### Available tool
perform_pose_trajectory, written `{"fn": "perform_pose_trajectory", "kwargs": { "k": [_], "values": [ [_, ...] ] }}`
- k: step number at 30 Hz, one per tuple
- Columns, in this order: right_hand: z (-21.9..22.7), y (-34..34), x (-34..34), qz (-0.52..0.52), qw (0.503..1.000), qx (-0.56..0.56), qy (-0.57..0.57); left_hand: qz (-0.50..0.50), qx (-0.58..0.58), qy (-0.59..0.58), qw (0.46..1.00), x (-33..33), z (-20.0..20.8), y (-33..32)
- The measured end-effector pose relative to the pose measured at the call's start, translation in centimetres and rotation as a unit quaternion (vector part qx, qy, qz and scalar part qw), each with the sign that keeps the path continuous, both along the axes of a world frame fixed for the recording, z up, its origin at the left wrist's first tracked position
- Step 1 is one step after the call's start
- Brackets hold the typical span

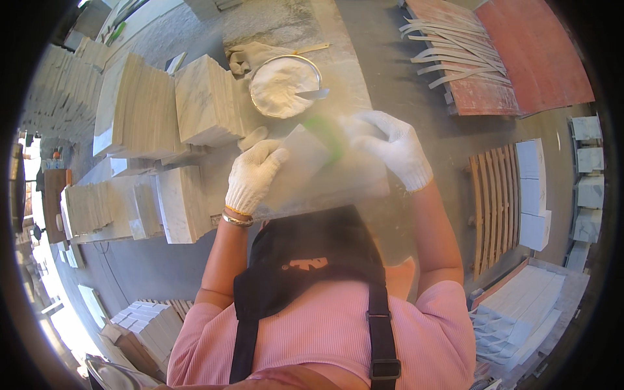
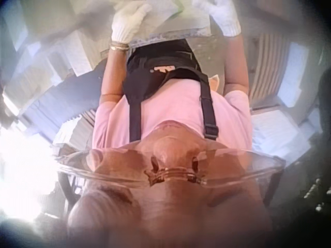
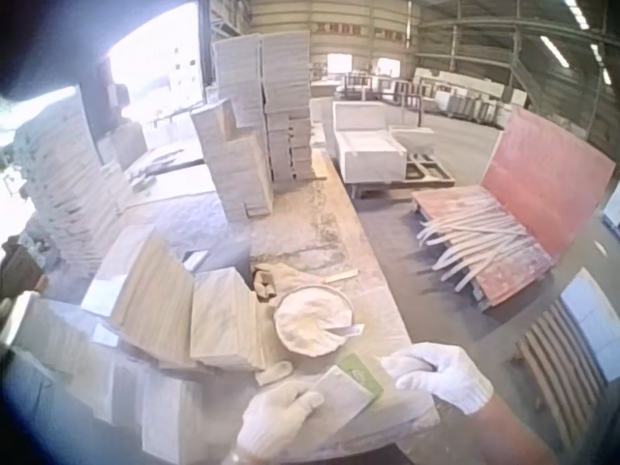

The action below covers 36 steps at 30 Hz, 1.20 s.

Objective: The person repeatedly sands the edges of white rectangular tiles using a green sanding block and a metal scraper. They work on one tile at a time, flipping it to sand multiple edges, then place it on a stack. The person also uses a small metal tool to scrape or apply material from a bowl onto the tile edges.

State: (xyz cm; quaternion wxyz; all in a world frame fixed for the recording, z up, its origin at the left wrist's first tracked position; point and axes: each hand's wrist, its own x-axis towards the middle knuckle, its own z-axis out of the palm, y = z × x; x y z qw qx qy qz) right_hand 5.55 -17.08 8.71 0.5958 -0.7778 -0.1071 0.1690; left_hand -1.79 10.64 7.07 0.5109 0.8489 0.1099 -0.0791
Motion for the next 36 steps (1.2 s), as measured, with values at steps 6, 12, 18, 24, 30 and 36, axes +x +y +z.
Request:
{"fn": "perform_pose_trajectory", "kwargs": {
  "k": [6,12,18,24,30,36],
  "values": [
    [1.7,0.9,-0.5,0.024,0.999,-0.033,0.002,-0.012,0.017,0.008,1.0,-0.9,0.1,-0.5],
    [2.6,1.4,-0.6,0.028,0.995,-0.089,-0.023,-0.015,0.021,0.003,1.0,-1.6,0.0,-0.7],
    [2.9,1.5,-0.5,0.045,0.992,-0.108,-0.041,-0.023,0.023,-0.001,0.999,-1.6,0.1,-0.8],
    [3.3,1.4,-0.4,0.051,0.99,-0.118,-0.053,-0.03,0.033,-0.013,0.999,-1.6,0.1,-0.9],
    [3.5,1.6,-0.3,0.065,0.984,-0.141,-0.09,-0.033,0.029,-0.012,0.999,-1.6,0.1,-0.8],
    [3.8,1.8,-0.2,0.068,0.98,-0.154,-0.109,-0.033,0.031,-0.004,0.999,-1.5,0.3,-0.7]
  ]
}}
